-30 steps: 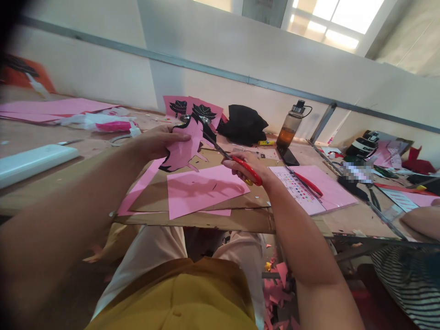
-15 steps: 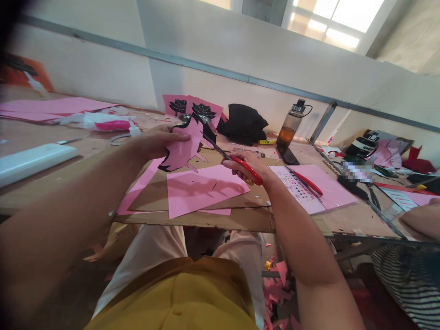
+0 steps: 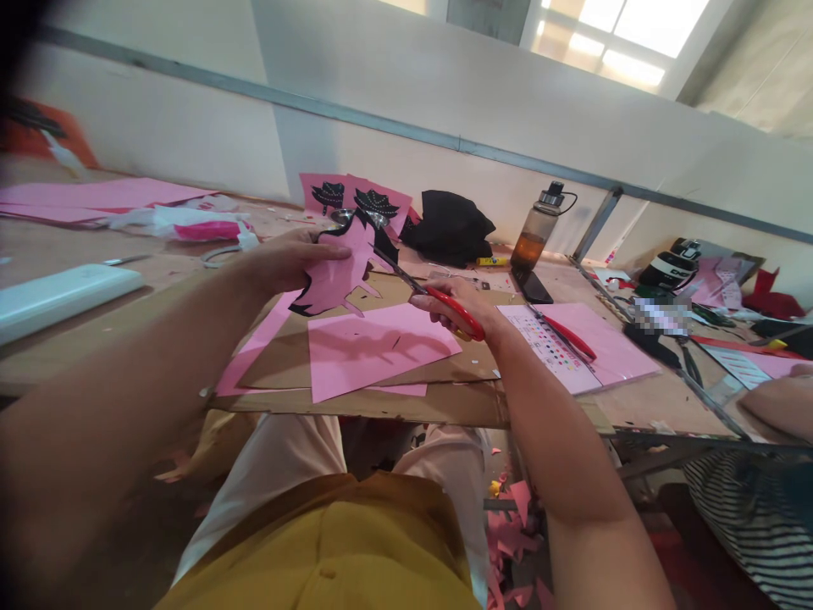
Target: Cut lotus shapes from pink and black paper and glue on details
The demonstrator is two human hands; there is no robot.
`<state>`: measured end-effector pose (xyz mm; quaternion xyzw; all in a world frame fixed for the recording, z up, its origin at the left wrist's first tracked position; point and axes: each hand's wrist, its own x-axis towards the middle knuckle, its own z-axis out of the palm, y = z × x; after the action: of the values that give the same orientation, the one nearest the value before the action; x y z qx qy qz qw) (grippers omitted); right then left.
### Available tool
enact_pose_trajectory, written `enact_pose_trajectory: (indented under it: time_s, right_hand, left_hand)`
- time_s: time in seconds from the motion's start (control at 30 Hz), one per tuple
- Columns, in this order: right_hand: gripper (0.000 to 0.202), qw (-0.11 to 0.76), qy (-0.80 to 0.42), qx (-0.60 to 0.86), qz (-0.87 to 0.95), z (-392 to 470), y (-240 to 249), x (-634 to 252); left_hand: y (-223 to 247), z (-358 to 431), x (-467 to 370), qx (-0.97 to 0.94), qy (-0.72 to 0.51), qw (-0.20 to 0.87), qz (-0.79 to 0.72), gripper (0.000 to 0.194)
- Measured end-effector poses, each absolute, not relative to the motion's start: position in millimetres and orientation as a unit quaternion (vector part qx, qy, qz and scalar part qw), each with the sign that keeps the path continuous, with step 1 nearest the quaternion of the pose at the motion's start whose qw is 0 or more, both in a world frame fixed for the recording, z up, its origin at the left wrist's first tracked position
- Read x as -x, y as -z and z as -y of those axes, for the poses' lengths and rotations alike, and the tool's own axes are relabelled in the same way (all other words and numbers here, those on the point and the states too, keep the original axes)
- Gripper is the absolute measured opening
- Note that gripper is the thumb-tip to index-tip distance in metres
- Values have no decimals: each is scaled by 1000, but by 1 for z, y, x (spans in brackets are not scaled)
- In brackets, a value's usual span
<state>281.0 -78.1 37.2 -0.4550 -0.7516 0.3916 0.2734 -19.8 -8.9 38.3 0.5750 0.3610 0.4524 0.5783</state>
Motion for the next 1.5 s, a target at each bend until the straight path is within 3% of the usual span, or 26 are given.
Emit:
enact_pose_trajectory:
  time_s: [0.3, 0.93, 1.5]
  right_hand:
    - [43, 270, -388, 467, 747, 82, -42, -277]
    - [41, 244, -387, 466, 757, 82, -44, -277]
    - [38, 251, -397, 465, 750, 81, -42, -278]
  left_hand:
    - [-34, 4, 23, -590, -450, 563, -363, 22]
    - [-36, 7, 20, -592, -445, 552, -383, 32]
    - [-36, 7, 19, -592, -448, 539, -398, 22]
